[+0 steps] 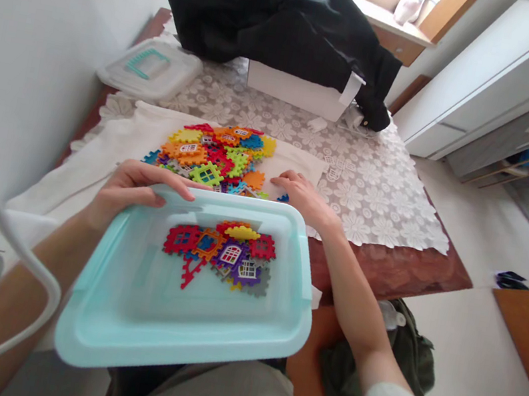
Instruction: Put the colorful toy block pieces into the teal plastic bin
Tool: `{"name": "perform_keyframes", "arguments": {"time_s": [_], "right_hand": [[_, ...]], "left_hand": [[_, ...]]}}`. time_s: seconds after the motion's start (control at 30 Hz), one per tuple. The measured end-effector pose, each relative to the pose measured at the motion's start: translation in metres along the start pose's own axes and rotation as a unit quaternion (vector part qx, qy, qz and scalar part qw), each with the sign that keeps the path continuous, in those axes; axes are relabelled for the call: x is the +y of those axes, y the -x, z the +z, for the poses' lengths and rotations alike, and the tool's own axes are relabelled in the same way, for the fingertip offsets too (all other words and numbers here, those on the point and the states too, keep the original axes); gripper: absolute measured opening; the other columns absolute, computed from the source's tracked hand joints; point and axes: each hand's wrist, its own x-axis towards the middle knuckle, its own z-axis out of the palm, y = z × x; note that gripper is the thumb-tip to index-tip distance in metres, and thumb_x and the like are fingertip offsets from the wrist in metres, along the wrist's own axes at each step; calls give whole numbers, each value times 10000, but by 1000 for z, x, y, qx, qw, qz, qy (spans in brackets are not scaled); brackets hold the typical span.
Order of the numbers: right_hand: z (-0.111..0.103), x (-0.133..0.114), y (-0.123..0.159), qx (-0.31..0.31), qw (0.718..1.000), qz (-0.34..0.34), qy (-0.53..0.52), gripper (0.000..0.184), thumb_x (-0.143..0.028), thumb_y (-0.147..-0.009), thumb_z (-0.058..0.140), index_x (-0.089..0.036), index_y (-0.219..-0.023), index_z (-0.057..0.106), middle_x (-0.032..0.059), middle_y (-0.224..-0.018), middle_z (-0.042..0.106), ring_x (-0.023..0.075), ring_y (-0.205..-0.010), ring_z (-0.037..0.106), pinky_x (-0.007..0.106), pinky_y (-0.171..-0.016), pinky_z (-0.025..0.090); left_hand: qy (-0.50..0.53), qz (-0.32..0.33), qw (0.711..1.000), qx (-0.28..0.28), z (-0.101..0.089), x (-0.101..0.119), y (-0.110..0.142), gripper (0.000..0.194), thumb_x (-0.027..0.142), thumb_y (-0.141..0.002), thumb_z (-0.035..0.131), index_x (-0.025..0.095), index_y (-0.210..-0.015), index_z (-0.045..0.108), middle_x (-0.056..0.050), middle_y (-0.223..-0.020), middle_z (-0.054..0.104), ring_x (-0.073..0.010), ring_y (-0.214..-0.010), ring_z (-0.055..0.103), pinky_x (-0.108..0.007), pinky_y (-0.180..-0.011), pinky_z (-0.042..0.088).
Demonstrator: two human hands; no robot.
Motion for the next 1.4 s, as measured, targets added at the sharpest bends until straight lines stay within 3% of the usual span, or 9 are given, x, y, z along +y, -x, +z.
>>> {"name": "perform_keyframes", "arguments": {"time_s": [0.13, 0.4, 0.5, 0.57, 0.67, 0.8, 1.0, 1.13, 1.4], "right_hand": [[5, -11, -8, 2, 999, -21, -42, 350, -308, -1159, 620, -168, -1406, 825, 166, -1405, 777, 311, -1292, 757, 437, -1214, 569], [22, -14, -20, 61, 982, 7, -181, 416, -467, -1245, 463, -245, -1295, 811, 105, -1346, 854, 264, -1298, 776, 420, -1200, 566], [31, -18, -23, 59, 962, 37, -264, 412, -555, -1103, 747, -269, -1401, 759, 70, -1214, 885, 247, -1101, 802, 403, -1031, 629], [36, -18, -27, 67, 951, 43, -298, 490, -474, -961, 913, -275, -1381, 755, 46, -1124, 885, 226, -969, 783, 378, -920, 630], [42, -15, -31, 77, 936, 33, -343, 333, -374, -898, 928, -252, -1170, 779, 20, -983, 852, 202, -866, 745, 355, -819, 604], [39, -13, -31, 40, 912, 24, -408, 313, -477, -902, 901, -235, -1043, 761, -1, -868, 799, 191, -799, 721, 328, -702, 560], [35, -18, -27, 31, 905, -16, -423, 423, -421, -751, 976, -225, -1068, 776, 32, -1090, 836, 201, -952, 746, 350, -878, 601], [32, -19, -26, 27, 891, -37, -453, 379, -441, -778, 948, -242, -1042, 761, 33, -1116, 819, 208, -1041, 745, 347, -946, 606], [4, -14, -18, 102, 862, -39, -496, 267, -318, -776, 844, -241, -1013, 748, 22, -1083, 775, 200, -996, 683, 332, -870, 561]], "left_hand": [[0, -12, 1000, 18, 4, 2, 1, 247, 246, -655, 821, 207, -829, 991, -136, -1048, 940, -308, -867, 904, -304, -822, 670], [-9, -25, 999, 24, 3, 3, 1, 246, 271, -640, 827, 216, -815, 990, -137, -1046, 943, -316, -873, 895, -327, -846, 659], [-10, -27, 999, 24, 3, 3, 1, 248, 277, -639, 827, 219, -816, 991, -145, -1051, 942, -342, -885, 892, -356, -842, 655], [-13, -29, 999, 23, 3, 3, 1, 247, 280, -636, 832, 219, -815, 991, -146, -1048, 942, -348, -889, 892, -361, -840, 653], [-16, -32, 999, 27, 4, 4, 2, 241, 275, -640, 834, 221, -815, 991, -139, -1051, 943, -334, -894, 895, -338, -843, 653], [-20, -25, 999, 23, 4, 3, 2, 247, 252, -651, 817, 229, -824, 993, -123, -1062, 945, -312, -890, 899, -318, -843, 656], [-14, -5, 1000, 11, 1, 1, 3, 269, 230, -684, 797, 235, -863, 999, -118, -1076, 945, -320, -897, 905, -337, -831, 669], [-13, 3, 1000, 1, 1, 1, 3, 274, 222, -704, 795, 236, -884, 1002, -119, -1097, 943, -325, -920, 912, -338, -833, 684], [-3, 14, 1000, -7, 2, 0, 1, 273, 200, -716, 789, 213, -889, 1000, -114, -1096, 942, -309, -925, 919, -302, -840, 691]]}}
